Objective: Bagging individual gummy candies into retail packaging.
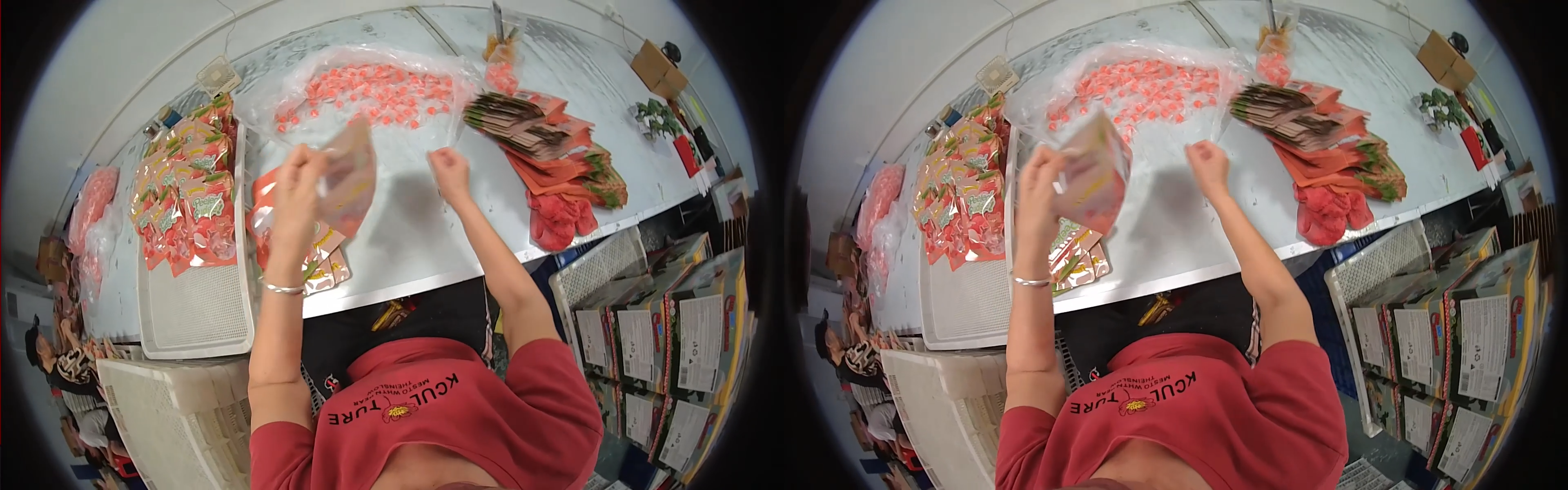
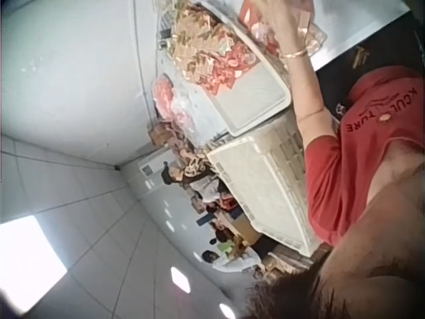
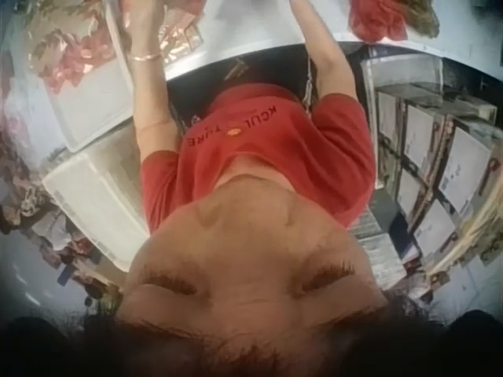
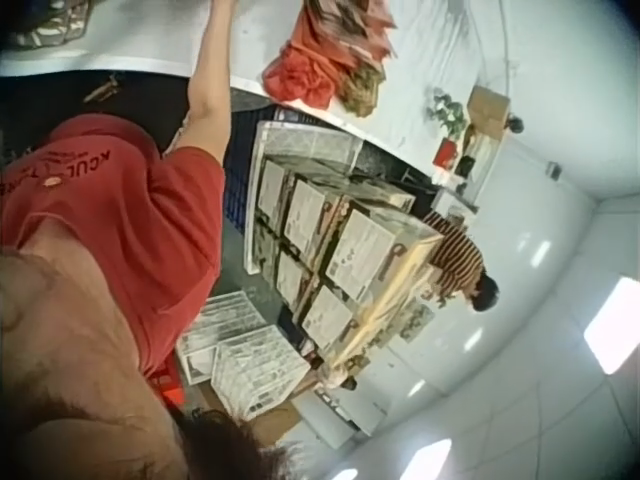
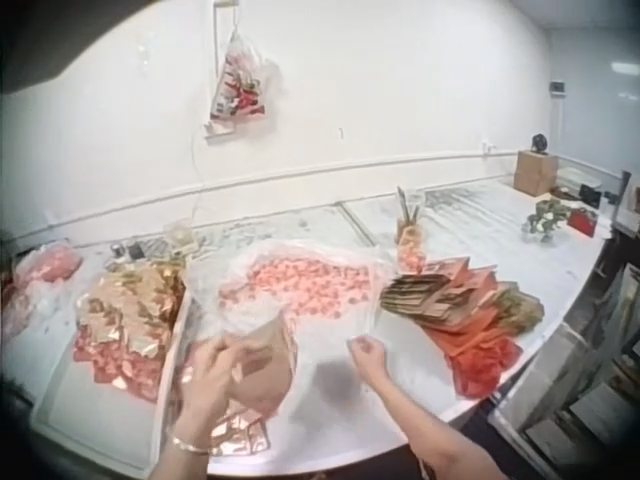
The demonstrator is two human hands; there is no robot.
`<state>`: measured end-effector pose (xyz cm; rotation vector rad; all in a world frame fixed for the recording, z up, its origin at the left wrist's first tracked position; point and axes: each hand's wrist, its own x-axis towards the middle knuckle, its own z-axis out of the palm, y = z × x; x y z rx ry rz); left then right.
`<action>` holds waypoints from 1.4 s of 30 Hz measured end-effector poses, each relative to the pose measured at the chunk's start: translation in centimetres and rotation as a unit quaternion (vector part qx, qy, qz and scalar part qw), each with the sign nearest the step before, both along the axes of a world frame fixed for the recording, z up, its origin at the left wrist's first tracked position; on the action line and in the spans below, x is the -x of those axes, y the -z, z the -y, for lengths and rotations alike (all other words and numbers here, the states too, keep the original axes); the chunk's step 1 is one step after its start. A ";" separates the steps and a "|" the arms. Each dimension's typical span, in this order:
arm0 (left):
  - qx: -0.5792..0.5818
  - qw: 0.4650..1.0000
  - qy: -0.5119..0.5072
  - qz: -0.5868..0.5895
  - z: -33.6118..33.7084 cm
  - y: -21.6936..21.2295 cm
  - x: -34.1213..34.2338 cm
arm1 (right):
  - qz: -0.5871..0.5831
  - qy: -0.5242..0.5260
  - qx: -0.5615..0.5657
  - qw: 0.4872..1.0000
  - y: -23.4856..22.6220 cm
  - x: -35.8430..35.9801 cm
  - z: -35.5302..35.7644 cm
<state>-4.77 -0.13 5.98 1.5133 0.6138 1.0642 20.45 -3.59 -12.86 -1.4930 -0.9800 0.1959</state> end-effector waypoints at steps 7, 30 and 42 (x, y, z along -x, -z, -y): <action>-0.120 0.984 -0.006 -0.130 -0.3 4.5 -5.5 | -0.238 -0.123 -0.224 0.937 -18.1 6.0 -1.0; -0.066 0.998 -0.001 -0.011 -5.4 0.2 -4.9 | 0.512 -0.267 0.102 0.810 -24.1 5.5 0.7; 0.008 0.953 -0.259 0.156 -4.0 -0.6 5.5 | 0.251 -0.209 0.200 0.924 -6.9 1.5 -18.7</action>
